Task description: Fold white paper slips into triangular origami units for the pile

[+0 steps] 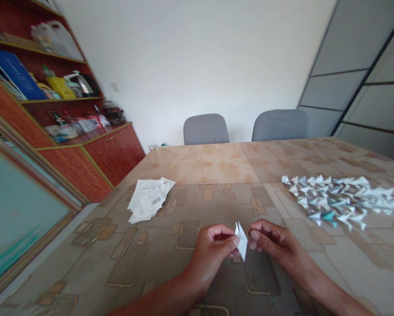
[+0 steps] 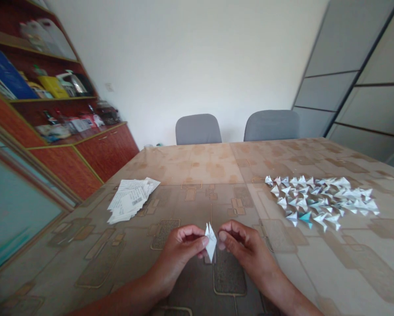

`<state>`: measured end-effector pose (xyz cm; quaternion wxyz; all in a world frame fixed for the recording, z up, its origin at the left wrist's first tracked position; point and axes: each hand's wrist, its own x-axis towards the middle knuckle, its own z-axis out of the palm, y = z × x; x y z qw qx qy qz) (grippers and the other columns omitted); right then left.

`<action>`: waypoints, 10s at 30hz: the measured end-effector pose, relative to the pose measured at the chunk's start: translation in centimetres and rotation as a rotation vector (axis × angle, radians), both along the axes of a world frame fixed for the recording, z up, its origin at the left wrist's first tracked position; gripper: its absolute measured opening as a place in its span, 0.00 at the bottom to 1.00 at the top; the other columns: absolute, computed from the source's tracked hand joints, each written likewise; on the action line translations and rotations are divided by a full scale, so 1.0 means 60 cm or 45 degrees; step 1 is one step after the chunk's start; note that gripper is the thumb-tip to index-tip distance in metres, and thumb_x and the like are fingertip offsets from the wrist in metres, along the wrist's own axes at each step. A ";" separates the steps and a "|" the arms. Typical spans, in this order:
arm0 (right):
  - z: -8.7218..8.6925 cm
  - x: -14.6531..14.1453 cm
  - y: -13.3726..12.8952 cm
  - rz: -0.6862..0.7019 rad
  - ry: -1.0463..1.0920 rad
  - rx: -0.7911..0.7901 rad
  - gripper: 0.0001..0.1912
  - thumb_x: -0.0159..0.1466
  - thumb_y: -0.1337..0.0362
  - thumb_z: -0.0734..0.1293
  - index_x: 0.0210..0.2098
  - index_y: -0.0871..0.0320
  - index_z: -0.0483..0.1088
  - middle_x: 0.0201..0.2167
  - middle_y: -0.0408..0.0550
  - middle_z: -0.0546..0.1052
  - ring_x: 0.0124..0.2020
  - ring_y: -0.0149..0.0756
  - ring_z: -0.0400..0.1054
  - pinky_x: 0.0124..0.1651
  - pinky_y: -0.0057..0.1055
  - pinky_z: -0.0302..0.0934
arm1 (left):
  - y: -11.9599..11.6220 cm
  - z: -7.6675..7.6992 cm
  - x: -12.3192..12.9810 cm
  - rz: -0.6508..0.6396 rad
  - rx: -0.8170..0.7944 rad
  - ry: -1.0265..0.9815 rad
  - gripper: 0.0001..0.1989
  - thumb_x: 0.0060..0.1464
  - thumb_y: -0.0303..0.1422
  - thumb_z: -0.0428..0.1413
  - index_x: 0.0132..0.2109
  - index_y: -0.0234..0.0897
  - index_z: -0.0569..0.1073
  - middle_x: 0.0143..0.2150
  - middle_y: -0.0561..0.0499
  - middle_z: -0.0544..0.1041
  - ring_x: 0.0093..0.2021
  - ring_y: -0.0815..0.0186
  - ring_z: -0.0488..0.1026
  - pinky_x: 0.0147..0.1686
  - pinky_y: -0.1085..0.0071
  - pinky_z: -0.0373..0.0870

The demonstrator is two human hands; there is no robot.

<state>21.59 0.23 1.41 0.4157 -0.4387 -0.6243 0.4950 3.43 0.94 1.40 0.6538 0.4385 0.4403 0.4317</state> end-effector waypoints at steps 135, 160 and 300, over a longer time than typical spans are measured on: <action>-0.026 -0.025 0.020 -0.111 -0.772 0.468 0.08 0.63 0.64 0.65 0.27 0.56 0.69 0.26 0.42 0.73 0.32 0.36 0.68 0.35 0.29 0.60 | -0.009 -0.014 -0.045 -0.234 0.845 1.162 0.10 0.55 0.27 0.57 0.44 0.39 0.76 0.39 0.50 0.78 0.38 0.63 0.73 0.38 0.71 0.67; -0.005 -0.029 -0.002 -0.091 -0.264 0.318 0.11 0.63 0.59 0.65 0.27 0.56 0.70 0.25 0.42 0.72 0.28 0.33 0.67 0.32 0.25 0.61 | 0.000 -0.016 -0.027 -0.059 0.557 0.358 0.07 0.50 0.31 0.56 0.26 0.34 0.71 0.23 0.55 0.68 0.26 0.70 0.64 0.27 0.76 0.58; 0.004 -0.008 -0.001 -0.084 -0.504 0.580 0.10 0.66 0.60 0.64 0.29 0.55 0.70 0.28 0.44 0.75 0.34 0.38 0.69 0.37 0.32 0.62 | 0.002 -0.014 -0.001 -0.088 0.313 0.023 0.10 0.49 0.34 0.62 0.35 0.32 0.72 0.30 0.49 0.77 0.28 0.66 0.76 0.30 0.73 0.71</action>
